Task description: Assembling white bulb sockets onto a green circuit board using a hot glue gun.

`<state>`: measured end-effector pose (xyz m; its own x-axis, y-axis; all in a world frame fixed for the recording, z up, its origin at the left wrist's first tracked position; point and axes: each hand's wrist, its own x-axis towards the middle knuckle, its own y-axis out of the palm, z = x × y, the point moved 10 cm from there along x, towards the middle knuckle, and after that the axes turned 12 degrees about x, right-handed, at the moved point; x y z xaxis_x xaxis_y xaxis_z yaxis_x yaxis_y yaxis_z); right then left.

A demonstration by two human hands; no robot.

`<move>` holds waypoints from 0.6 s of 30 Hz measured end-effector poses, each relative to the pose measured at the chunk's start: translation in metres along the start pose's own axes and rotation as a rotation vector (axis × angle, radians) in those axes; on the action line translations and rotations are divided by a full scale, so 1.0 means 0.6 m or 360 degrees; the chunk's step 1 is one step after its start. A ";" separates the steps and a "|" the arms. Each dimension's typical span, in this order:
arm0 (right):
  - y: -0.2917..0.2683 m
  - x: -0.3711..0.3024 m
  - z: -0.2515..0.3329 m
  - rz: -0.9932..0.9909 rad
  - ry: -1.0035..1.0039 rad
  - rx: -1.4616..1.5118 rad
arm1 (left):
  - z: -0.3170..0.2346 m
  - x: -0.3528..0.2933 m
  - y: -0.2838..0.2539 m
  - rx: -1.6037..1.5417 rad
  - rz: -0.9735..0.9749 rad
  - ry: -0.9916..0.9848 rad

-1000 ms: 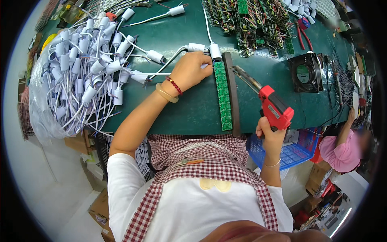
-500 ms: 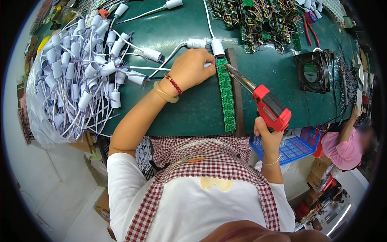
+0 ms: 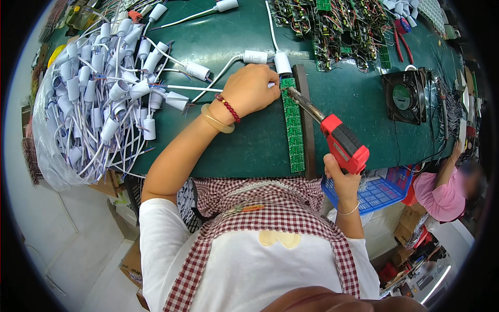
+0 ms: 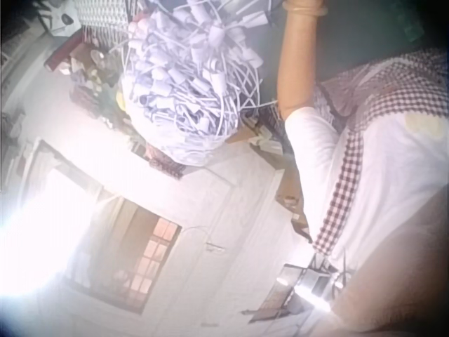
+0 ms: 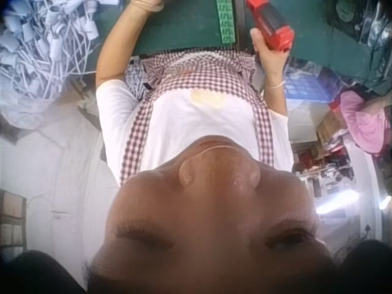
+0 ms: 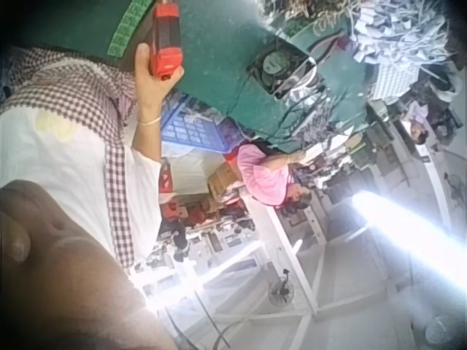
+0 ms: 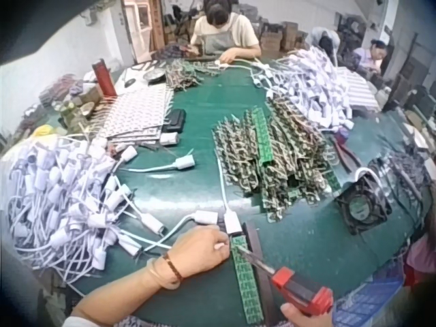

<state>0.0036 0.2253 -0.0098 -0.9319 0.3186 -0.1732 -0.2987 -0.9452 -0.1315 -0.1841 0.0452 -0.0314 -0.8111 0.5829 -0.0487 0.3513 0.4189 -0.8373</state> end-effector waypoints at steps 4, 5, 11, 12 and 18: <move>-0.008 -0.006 -0.013 -0.0034 0.0109 0.0012 | 0.000 0.000 0.003 0.0022 -0.0001 -0.0013; -0.006 -0.008 -0.013 -0.0032 0.0106 0.0013 | 0.001 -0.001 0.005 0.0010 0.0015 -0.0040; -0.015 -0.012 -0.012 -0.0139 0.0091 0.0140 | 0.002 0.000 0.006 0.0004 0.0017 -0.0037; -0.006 -0.009 -0.003 -0.0054 -0.0004 0.0090 | 0.002 0.000 0.007 -0.0001 0.0030 -0.0038; 0.006 -0.005 -0.005 0.0093 -0.0083 -0.0034 | 0.001 0.002 0.004 -0.0037 -0.0006 -0.0006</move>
<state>0.0061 0.2214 -0.0128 -0.9573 0.2581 -0.1300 -0.2394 -0.9603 -0.1436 -0.1847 0.0467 -0.0338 -0.8143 0.5785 -0.0474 0.3588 0.4373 -0.8247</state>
